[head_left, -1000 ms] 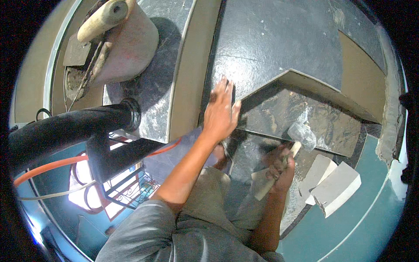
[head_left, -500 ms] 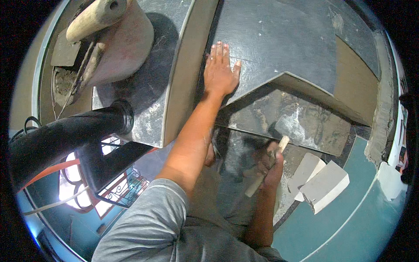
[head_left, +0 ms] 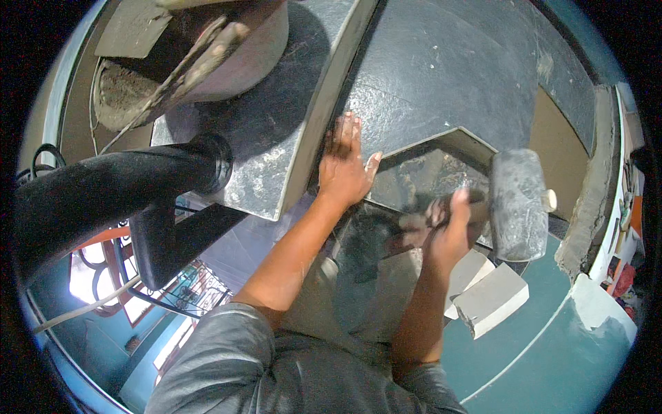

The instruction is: The person uses a rubber mallet to tap a tile into place on a stair step. They then pick up a new tile, scoop cement from a bucket with a trowel, and spread the cement onto the back of the tile.

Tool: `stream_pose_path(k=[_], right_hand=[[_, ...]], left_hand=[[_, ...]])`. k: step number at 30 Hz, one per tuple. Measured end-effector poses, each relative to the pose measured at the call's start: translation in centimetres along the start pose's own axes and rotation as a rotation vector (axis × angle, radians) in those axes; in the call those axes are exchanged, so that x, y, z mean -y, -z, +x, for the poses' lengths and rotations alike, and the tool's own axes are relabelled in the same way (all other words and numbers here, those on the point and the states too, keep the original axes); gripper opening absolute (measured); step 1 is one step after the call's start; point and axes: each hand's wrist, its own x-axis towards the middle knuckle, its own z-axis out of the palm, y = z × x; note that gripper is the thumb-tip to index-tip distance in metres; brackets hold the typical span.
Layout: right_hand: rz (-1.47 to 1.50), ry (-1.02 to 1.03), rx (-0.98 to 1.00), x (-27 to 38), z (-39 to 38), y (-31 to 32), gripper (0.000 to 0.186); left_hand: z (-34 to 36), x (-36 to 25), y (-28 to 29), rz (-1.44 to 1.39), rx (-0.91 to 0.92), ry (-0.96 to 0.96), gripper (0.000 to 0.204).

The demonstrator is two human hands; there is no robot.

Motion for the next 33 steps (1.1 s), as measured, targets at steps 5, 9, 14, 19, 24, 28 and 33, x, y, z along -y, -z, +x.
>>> stream_pose_path(k=[5,9,14,19,24,28,33], right_hand=[[0.220,0.358,0.426,6.3,6.4,-7.4,0.039],[0.110,0.433,0.500,5.9,9.6,-12.8,0.026],[0.037,0.331,0.378,2.0,10.0,-16.2,0.031],[-0.292,0.741,0.300,-0.7,10.0,-16.9,0.039],[-0.250,0.434,0.350,-1.3,10.6,-16.3,0.037],[-0.182,0.480,0.370,-1.1,10.8,-16.1,0.037],[-0.301,0.451,0.373,-0.7,10.1,-16.2,0.036]], left_hand=[[-0.2,0.4,0.2,-0.077,-0.009,0.027,0.091],[0.0,0.4,0.7,-0.147,0.052,0.058,0.092],[0.4,0.3,0.9,-0.074,0.012,0.032,0.099],[0.6,0.7,1.2,-0.212,0.025,0.020,0.105],[0.5,0.5,1.4,-0.137,0.013,0.012,0.106],[0.7,0.7,1.1,-0.184,-0.084,-0.021,0.105],[0.3,0.8,1.0,-0.115,-0.169,-0.090,0.103]])
